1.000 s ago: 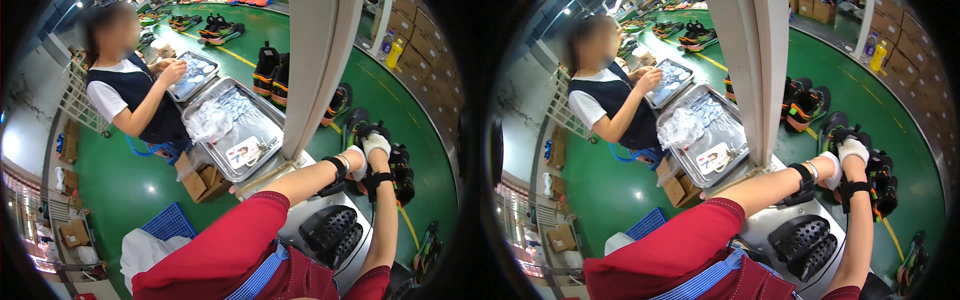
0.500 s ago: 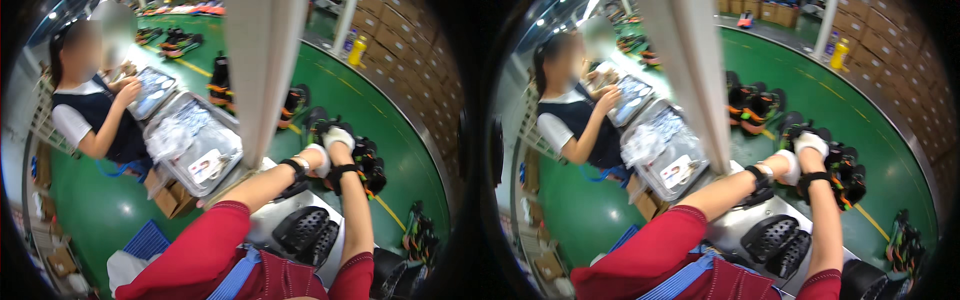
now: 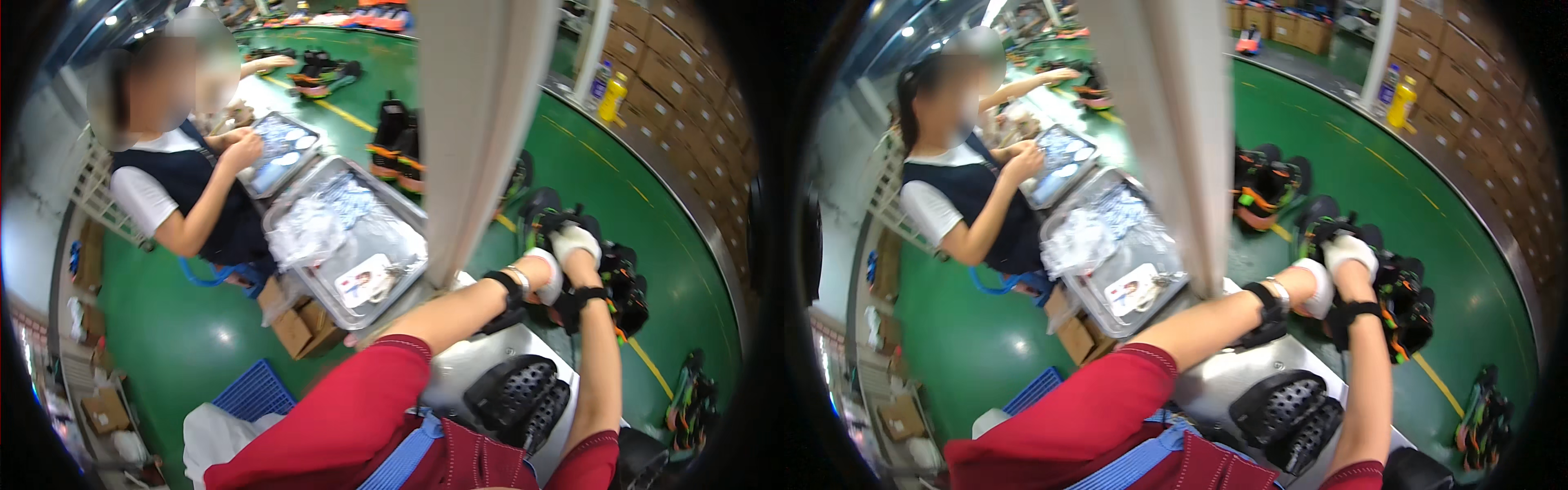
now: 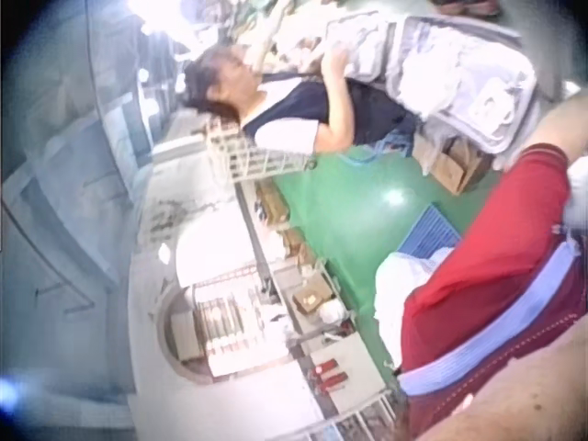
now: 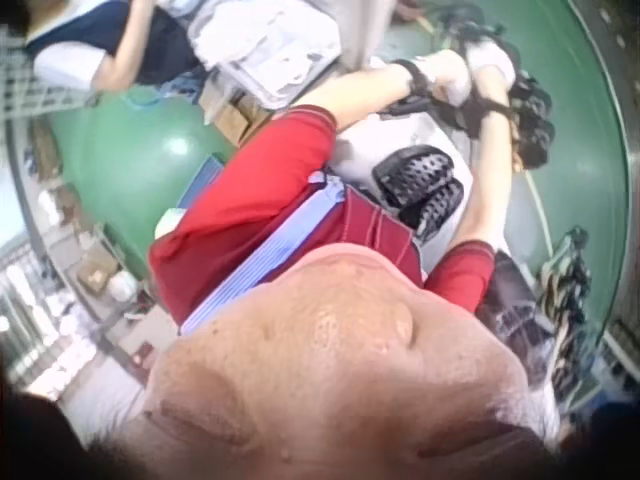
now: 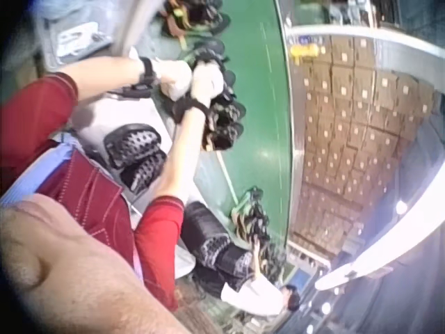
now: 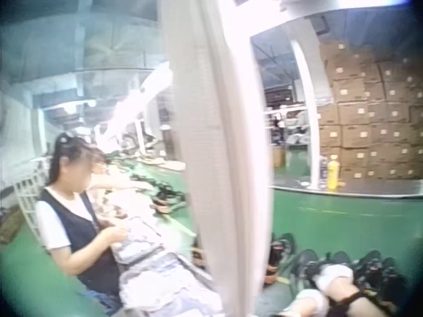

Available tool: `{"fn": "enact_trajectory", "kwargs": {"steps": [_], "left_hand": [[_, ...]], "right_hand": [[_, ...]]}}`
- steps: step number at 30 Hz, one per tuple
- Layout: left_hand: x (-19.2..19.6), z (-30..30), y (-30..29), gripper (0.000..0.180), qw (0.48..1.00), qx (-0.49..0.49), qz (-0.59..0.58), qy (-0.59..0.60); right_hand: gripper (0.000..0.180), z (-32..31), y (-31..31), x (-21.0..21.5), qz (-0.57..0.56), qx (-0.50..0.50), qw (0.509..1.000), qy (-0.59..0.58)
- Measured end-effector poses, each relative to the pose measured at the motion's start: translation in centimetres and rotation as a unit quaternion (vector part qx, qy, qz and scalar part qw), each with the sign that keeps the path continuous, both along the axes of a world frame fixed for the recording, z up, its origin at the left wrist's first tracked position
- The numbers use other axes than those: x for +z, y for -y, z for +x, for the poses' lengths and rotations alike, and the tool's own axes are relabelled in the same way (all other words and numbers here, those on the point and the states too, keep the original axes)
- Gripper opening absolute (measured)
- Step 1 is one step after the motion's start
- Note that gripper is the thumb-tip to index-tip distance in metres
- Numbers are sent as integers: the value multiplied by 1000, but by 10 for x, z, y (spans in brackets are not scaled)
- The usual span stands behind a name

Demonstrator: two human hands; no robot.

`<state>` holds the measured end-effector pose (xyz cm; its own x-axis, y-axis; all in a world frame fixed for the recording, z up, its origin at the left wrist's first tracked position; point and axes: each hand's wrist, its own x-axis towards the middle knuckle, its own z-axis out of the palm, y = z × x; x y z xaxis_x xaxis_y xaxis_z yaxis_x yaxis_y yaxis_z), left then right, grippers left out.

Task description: Manually inserting components into the interior of shoes on an assembly line station.

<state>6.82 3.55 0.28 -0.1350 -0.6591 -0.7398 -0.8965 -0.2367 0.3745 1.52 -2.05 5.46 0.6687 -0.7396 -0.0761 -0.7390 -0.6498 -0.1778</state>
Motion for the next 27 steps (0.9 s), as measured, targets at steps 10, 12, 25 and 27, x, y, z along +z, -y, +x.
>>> {"fn": "enact_trajectory", "kwargs": {"steps": [10, 12, 25, 27], "left_hand": [[22, 7, -22, 20, 994, 74, -73, -23], [31, 12, -29, 20, 994, 89, -55, -17], [8, 19, -18, 31, 991, 64, -112, 35], [21, 18, -30, 29, 981, 7, -182, 59]], "right_hand": [[20, -91, -44, 39, -5, 78, 984, 158], [19, -114, -44, 42, -65, 74, 987, 127], [42, -142, -56, 3, -67, 69, 993, 72], [46, -135, -64, 17, -76, 118, 982, 127]]}}
